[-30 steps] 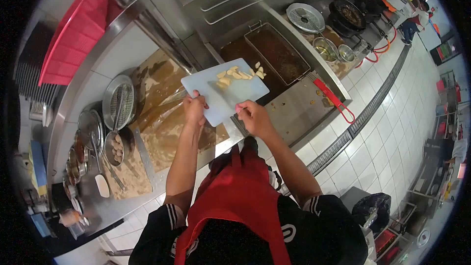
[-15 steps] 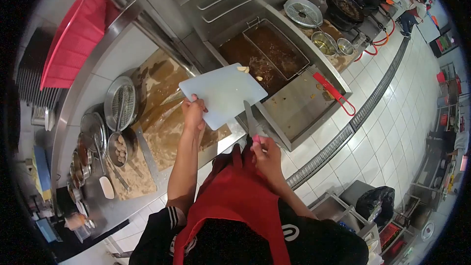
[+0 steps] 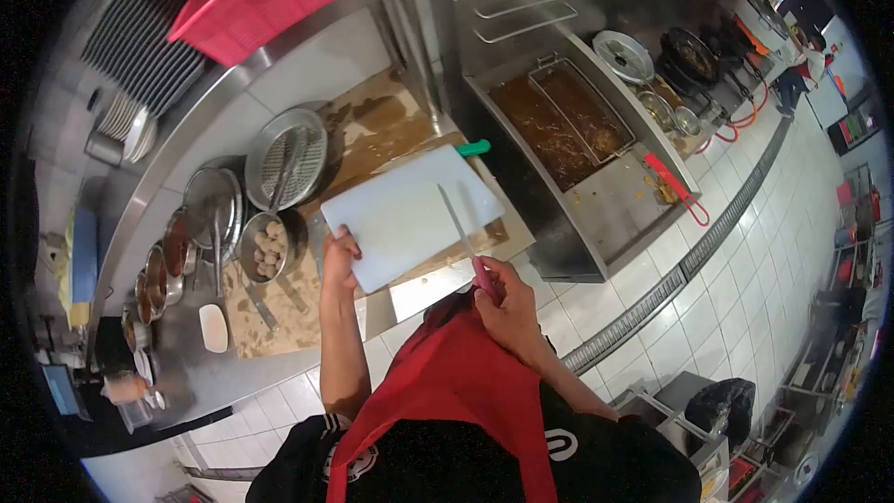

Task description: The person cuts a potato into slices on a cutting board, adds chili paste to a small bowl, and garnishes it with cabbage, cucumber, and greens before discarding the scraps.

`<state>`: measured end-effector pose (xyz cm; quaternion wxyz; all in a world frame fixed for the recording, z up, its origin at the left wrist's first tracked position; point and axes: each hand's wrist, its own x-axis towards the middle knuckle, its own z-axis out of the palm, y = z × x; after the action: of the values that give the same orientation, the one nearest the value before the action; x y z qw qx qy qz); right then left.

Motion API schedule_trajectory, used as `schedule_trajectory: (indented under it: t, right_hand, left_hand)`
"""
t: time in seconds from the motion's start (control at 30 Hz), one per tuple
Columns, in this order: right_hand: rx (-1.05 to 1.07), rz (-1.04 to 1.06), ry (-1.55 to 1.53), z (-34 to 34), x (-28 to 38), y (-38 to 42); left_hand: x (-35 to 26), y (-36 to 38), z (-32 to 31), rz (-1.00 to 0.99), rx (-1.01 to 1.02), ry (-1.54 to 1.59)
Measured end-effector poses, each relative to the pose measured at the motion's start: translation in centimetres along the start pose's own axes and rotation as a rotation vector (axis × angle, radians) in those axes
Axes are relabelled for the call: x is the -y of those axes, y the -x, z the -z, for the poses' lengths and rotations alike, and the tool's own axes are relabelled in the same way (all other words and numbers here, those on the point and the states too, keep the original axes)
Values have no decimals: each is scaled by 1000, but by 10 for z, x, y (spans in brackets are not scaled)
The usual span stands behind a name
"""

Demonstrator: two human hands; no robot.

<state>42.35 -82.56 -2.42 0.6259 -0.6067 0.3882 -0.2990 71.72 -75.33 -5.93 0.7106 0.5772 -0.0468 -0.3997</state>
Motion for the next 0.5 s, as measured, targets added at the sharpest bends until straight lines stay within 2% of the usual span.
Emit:
schedule_trajectory:
  t: [0.1,0.17,0.2,0.27,0.3,0.33,0.37,0.4,0.5]
  right_hand:
    - [93,104,145,-33,-2,-9]
    - [121,301,404,-57,-10,-26]
    - [149,315,409,-69,-19,-37]
    - [158,573,466,-97,-45,-59]
    - [209,592,452,-108,-60,-67]
    - [230,607,572,-112,-74,-76]
    - [248,625,696,-113,-82,-83]
    - [294,648,690,-113,-82,-88]
    - [326,657,770,-104,-78,-85]
  left_hand:
    - [5,-6,55,1,-34,20]
    - [14,-14,80,63,15,-64]
    - [15,-14,84,89,17,-148]
    - [30,-15,87,27,-144,-348]
    - [55,-29,110,-127,-145,-730]
    - [45,-13,103,-194,-180,-952]
    - [38,-3,104,-196,-88,-1085]
    - [31,4,104,-194,12,-1214]
    - [36,55,87,-118,-156,-1282]
